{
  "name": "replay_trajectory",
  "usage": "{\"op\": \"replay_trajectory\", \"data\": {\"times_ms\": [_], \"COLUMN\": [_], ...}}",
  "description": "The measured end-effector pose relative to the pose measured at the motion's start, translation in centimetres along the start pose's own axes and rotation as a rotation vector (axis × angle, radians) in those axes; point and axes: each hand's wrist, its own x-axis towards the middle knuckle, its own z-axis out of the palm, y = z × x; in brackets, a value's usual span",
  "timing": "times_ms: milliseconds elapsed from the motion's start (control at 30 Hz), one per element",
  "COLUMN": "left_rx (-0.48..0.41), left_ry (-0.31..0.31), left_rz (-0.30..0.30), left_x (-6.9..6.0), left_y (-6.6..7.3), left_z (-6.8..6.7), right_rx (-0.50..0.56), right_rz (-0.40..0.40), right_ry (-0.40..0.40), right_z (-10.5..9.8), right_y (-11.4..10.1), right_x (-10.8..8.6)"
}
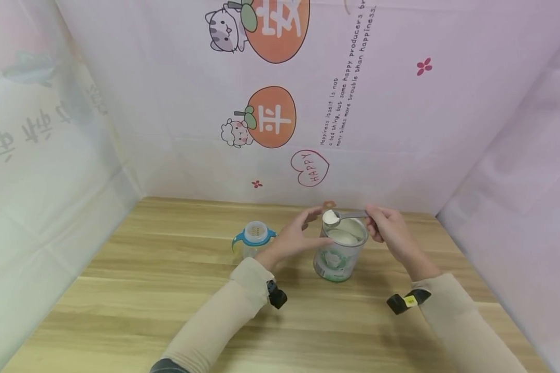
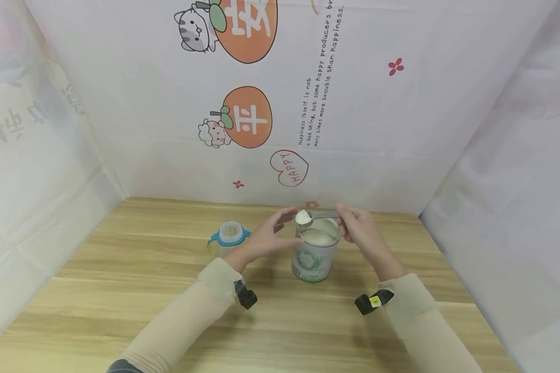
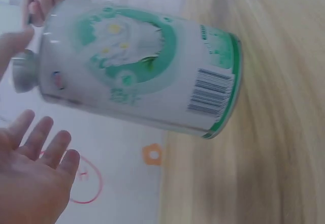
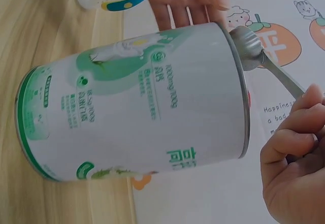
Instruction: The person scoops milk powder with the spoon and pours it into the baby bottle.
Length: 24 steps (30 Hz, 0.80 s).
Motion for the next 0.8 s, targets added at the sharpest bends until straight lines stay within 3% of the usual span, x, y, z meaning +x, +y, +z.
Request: {"op": "replay_trajectory", "data": {"times_ms": [133, 233, 367, 633, 800], "left_rx": [0.022, 0.037, 0.047, 0.011, 0.051], "left_ry": [0.036, 0.059, 0.070, 0.108, 0.110], "left_rz": [0.039, 0.030, 0.019, 0.072, 0.093], "left_x": [-0.7, -1.2, -1.6, -2.5, -3.4], "left_y": [0.5, 0.9, 1.1, 1.3, 1.2], "left_z": [-1.2, -1.9, -3.0, -5.0, -6.0], "right_rx": [-0.003, 0.009, 0.014, 0.026, 0.038], "right_rz": [-0.009, -0.009, -0.011, -0.012, -0.010], "right_ry": [-0.001, -0.009, -0.026, -0.068, -0.090], "right_z": [0.6, 1.1, 1.8, 3.1, 4.1], "right_y": [-0.4, -0.8, -1.3, -1.8, -2.1], "right_x": [0.2, 0.4, 0.7, 1.5, 1.8]}}
